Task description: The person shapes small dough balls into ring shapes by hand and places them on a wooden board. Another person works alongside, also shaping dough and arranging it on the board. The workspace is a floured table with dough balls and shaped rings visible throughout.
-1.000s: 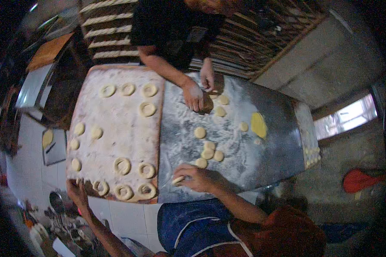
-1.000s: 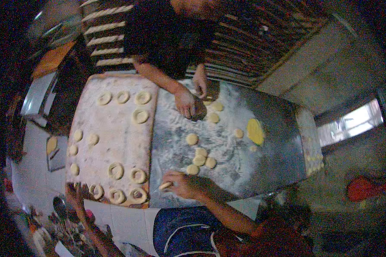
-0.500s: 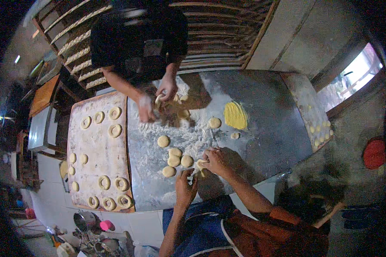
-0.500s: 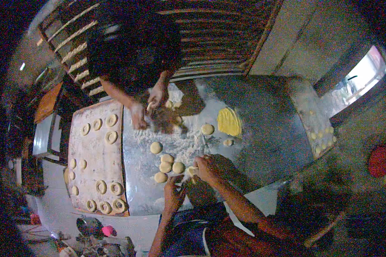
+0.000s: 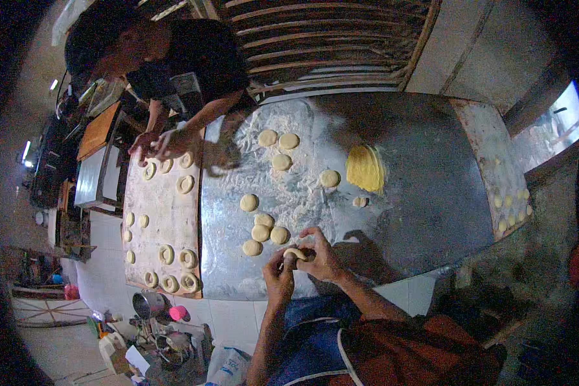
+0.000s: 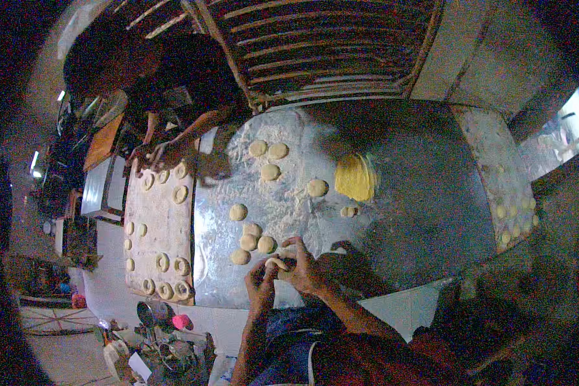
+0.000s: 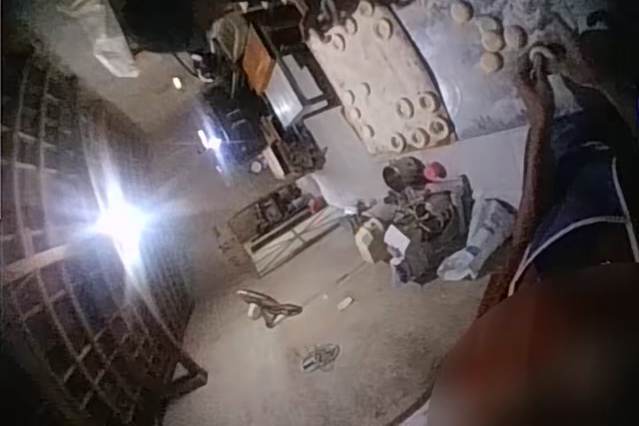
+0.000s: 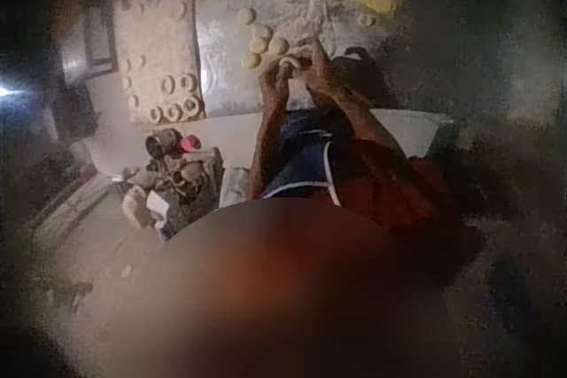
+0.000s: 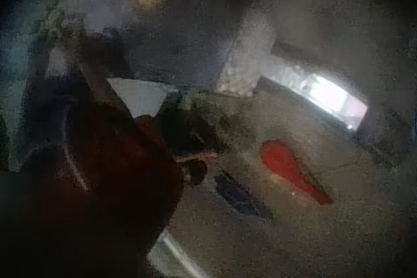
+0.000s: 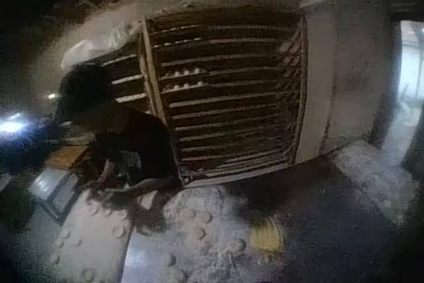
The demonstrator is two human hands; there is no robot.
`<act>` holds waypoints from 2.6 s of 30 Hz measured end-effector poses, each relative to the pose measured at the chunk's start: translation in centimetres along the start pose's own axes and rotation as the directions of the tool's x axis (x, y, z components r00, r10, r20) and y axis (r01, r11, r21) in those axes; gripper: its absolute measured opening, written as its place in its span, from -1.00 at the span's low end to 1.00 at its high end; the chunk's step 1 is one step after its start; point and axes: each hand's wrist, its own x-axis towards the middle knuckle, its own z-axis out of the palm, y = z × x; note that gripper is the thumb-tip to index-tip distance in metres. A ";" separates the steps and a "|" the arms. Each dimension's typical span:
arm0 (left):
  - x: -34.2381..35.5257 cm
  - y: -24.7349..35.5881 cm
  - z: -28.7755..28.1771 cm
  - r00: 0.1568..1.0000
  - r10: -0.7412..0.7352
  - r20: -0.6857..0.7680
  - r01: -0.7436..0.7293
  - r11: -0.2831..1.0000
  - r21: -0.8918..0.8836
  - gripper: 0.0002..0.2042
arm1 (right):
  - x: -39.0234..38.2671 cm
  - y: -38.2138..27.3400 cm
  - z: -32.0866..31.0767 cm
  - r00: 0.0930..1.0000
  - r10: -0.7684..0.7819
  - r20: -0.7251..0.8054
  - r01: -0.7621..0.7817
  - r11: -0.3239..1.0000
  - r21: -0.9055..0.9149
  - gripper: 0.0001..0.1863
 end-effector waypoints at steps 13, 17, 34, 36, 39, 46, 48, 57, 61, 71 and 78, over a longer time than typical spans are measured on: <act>0.4 0.4 -0.5 0.993 -0.034 -0.111 -0.052 0.723 -0.689 -0.85 | 3.2 2.9 0.1 0.974 0.160 0.162 -0.189 0.964 0.188 -0.53; 1.7 0.6 -1.1 0.847 0.401 -0.348 -0.311 0.907 0.285 -0.85 | 3.8 3.8 2.9 0.995 -0.095 -0.016 0.096 0.993 0.073 -0.60; 5.2 -2.0 -13.2 0.965 0.015 -0.261 -0.070 0.977 -0.201 -0.64 | 9.5 7.9 13.7 0.983 -0.073 0.166 0.140 0.890 -0.434 -0.67; 4.8 -2.0 -15.5 0.861 0.322 -0.393 -0.271 0.946 0.180 -0.62 | 9.1 2.8 17.3 0.908 -0.237 0.344 0.387 0.787 -0.480 -0.54; 5.4 -4.0 -19.1 0.878 0.048 -0.477 -0.349 0.745 -0.568 -0.60 | 9.6 -0.8 22.4 0.948 -0.074 0.308 0.214 0.868 -0.449 -0.45; 5.3 -4.3 -29.1 0.718 0.110 -0.687 -0.215 0.974 -0.068 -0.65 | 13.4 -1.3 33.7 0.725 -0.161 0.669 0.549 0.722 -0.421 -0.46; 5.4 -8.8 -32.4 0.831 0.020 -0.556 -0.342 0.807 -0.482 -0.68 | 13.9 -1.7 36.4 0.700 -0.145 0.700 0.543 0.744 -0.389 -0.52; 6.9 -6.0 -39.4 0.694 0.082 -0.715 -0.390 0.878 -0.278 -0.73 | 17.8 2.1 42.6 0.664 -0.126 0.737 0.574 0.719 -0.393 -0.67; 7.3 -4.1 -42.9 0.691 -0.035 -0.722 -0.212 0.945 -0.249 -0.74 | 20.7 4.3 43.3 0.530 -0.239 0.813 0.620 0.763 -0.180 -0.80; 11.6 -3.8 -49.4 0.644 0.415 -0.642 0.093 0.791 0.605 -0.83 | 22.1 -0.1 43.7 0.851 -0.031 0.524 0.487 0.420 -0.766 -0.39; 10.9 -5.3 -49.9 0.706 0.437 -0.557 -0.003 0.788 0.615 -0.81 | 23.8 -0.4 47.9 0.673 -0.013 0.740 0.700 0.334 -0.631 -0.55</act>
